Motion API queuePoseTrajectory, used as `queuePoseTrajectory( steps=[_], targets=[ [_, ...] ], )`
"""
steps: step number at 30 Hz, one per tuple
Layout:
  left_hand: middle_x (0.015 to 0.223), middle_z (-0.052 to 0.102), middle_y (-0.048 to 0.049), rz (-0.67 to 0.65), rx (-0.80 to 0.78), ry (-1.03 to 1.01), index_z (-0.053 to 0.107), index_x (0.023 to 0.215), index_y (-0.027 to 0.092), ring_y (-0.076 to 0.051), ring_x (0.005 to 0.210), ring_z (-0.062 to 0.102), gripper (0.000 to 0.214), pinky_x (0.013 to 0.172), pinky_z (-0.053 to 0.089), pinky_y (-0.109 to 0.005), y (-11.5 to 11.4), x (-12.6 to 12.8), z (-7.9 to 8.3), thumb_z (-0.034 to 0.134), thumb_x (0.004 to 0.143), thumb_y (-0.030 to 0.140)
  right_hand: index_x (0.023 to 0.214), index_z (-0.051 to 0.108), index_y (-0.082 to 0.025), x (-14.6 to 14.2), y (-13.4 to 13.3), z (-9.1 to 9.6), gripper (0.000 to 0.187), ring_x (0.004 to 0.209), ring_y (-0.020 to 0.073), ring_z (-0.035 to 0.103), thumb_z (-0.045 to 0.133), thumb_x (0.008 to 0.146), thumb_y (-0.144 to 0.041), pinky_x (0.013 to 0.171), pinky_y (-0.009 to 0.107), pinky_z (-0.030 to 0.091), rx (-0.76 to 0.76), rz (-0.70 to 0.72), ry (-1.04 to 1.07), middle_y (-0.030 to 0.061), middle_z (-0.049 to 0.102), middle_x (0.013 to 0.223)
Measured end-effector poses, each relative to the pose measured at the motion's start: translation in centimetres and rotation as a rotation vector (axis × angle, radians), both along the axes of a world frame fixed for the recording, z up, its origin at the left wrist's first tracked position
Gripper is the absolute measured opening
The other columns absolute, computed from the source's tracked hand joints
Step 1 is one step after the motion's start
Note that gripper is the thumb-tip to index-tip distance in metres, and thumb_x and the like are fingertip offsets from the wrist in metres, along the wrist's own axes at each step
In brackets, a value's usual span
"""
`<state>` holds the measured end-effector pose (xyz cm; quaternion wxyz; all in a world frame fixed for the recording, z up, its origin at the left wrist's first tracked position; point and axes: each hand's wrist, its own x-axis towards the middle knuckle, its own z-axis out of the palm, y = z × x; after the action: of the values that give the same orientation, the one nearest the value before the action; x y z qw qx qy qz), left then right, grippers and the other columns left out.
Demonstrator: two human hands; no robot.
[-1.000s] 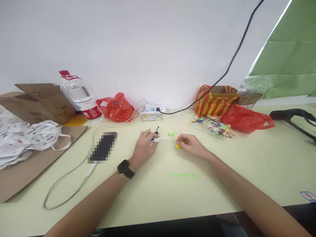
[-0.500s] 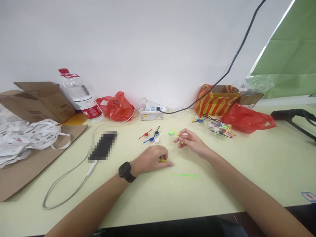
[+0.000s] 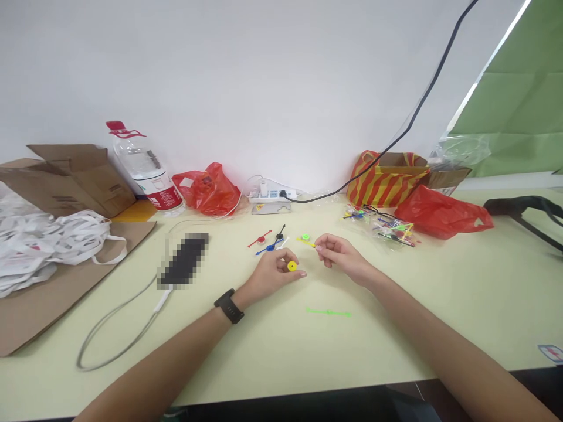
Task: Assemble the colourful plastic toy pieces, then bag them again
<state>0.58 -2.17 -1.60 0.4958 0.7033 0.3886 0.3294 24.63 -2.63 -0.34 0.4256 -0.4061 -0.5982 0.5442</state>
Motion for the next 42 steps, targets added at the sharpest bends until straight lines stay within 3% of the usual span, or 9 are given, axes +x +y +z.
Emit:
queuePoseTrajectory(
  steps=[3, 7, 12, 15, 20, 29, 36, 42],
  targets=[
    [0.087, 0.067, -0.0029, 0.002, -0.113, -0.12, 0.069, 0.099, 0.017, -0.016, 0.074, 0.065, 0.044, 0.068, 0.051, -0.028, 0.1, 0.2, 0.0, 0.091, 0.068, 0.039, 0.095, 0.062, -0.022, -0.4, -0.4, 0.2, 0.034, 0.059, 0.0102, 0.042, 0.07, 0.09, -0.055, 0.059, 0.026, 0.038, -0.012, 0.042, 0.024, -0.0036, 0.05, 0.076],
    [0.094, 0.071, -0.0049, -0.029, -0.166, -0.189, 0.073, 0.108, 0.017, -0.018, 0.082, 0.068, 0.045, 0.078, 0.054, -0.031, 0.1, 0.3, 0.2, 0.091, 0.07, 0.034, 0.095, 0.062, -0.022, -1.1, -0.9, 0.2, 0.032, 0.061, 0.0117, 0.041, 0.065, 0.093, -0.054, 0.061, 0.027, 0.038, -0.051, 0.083, 0.102, -0.0039, 0.043, 0.074],
    [0.103, 0.076, -0.0096, -0.1, -0.168, -0.197, 0.075, 0.112, 0.017, -0.023, 0.093, 0.071, 0.042, 0.086, 0.055, -0.034, 0.1, 0.2, 0.3, 0.088, 0.076, 0.035, 0.102, 0.062, -0.023, -2.1, -1.3, -0.2, 0.028, 0.064, 0.0133, 0.047, 0.063, 0.094, -0.05, 0.062, 0.028, 0.04, 0.051, 0.099, 0.037, -0.0013, 0.053, 0.079],
    [0.107, 0.077, -0.0107, -0.096, -0.159, -0.224, 0.076, 0.111, 0.018, -0.024, 0.095, 0.072, 0.038, 0.086, 0.056, -0.033, 0.0, 0.2, 0.3, 0.085, 0.079, 0.037, 0.101, 0.061, -0.023, -2.5, -1.4, -0.6, 0.025, 0.069, 0.0149, 0.051, 0.062, 0.095, -0.047, 0.064, 0.028, 0.041, 0.157, 0.063, -0.053, 0.0002, 0.057, 0.081],
    [0.091, 0.076, -0.0087, -0.045, -0.124, -0.205, 0.077, 0.104, 0.016, -0.021, 0.083, 0.07, 0.031, 0.077, 0.055, -0.031, -0.2, 0.4, 0.9, 0.081, 0.084, 0.04, 0.102, 0.061, -0.023, -2.4, -1.8, -0.4, 0.019, 0.077, 0.018, 0.056, 0.057, 0.098, -0.041, 0.068, 0.029, 0.041, 0.243, 0.086, -0.14, 0.0028, 0.064, 0.085],
    [0.106, 0.075, -0.0096, 0.026, 0.144, -0.109, 0.077, 0.106, 0.02, -0.025, 0.097, 0.071, 0.025, 0.088, 0.058, -0.037, -0.4, 0.4, 0.5, 0.076, 0.088, 0.037, 0.105, 0.061, -0.025, -2.0, -1.9, -0.6, 0.013, 0.07, 0.0169, 0.052, 0.051, 0.101, -0.031, 0.063, 0.028, 0.039, 0.379, 0.044, -0.329, 0.0004, 0.059, 0.08],
    [0.102, 0.077, -0.0077, 0.023, 0.49, 0.082, 0.077, 0.109, 0.024, -0.023, 0.093, 0.07, 0.019, 0.086, 0.056, -0.036, -0.3, -0.2, 0.4, 0.069, 0.093, 0.028, 0.098, 0.063, -0.023, -1.7, -2.1, -0.6, 0.016, 0.074, 0.016, 0.054, 0.048, 0.098, -0.018, 0.066, 0.027, 0.04, 0.53, 0.075, -0.477, 0.0013, 0.063, 0.086],
    [0.1, 0.078, -0.0053, 0.022, 0.619, 0.164, 0.076, 0.107, 0.023, -0.021, 0.092, 0.072, 0.016, 0.086, 0.054, -0.035, 0.1, -0.5, -0.3, 0.068, 0.093, 0.022, 0.099, 0.063, -0.021, -1.7, -2.0, -0.7, 0.018, 0.075, 0.0148, 0.055, 0.048, 0.096, -0.012, 0.067, 0.026, 0.04, 0.564, 0.084, -0.494, 0.0015, 0.064, 0.087]
  ],
)
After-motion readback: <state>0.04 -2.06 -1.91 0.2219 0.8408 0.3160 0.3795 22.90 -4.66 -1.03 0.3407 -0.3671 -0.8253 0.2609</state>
